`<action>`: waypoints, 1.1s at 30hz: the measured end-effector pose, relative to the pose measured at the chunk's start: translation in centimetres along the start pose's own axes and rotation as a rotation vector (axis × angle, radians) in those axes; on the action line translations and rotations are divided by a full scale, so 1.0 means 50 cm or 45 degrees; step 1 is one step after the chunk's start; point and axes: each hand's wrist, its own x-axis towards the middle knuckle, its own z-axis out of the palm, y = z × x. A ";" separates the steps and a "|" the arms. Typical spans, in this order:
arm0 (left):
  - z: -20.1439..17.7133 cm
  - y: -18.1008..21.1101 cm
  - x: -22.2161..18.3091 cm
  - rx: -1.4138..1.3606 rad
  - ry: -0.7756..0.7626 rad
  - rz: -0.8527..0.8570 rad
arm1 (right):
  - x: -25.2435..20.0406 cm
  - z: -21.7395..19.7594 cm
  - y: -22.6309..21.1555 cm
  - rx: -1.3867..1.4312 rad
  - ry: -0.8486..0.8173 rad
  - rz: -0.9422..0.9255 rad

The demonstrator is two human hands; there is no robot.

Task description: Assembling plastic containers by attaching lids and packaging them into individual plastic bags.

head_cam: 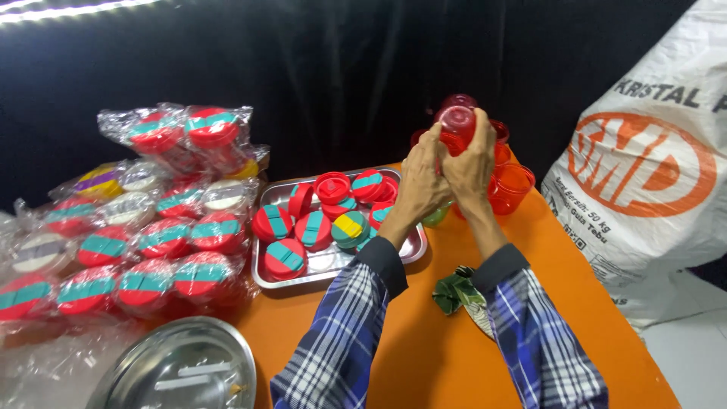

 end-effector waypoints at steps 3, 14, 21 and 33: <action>-0.059 0.065 -0.047 0.163 0.009 -0.002 | -0.021 -0.028 -0.012 0.008 -0.013 -0.068; -0.214 0.120 -0.388 0.116 0.121 0.061 | -0.322 -0.114 -0.164 0.992 -0.502 1.082; -0.271 0.144 -0.545 -0.291 0.364 -0.137 | -0.478 -0.130 -0.268 1.550 -0.589 1.677; -0.297 0.031 -0.645 0.298 0.330 -0.306 | -0.547 -0.202 -0.198 -0.104 -0.940 0.604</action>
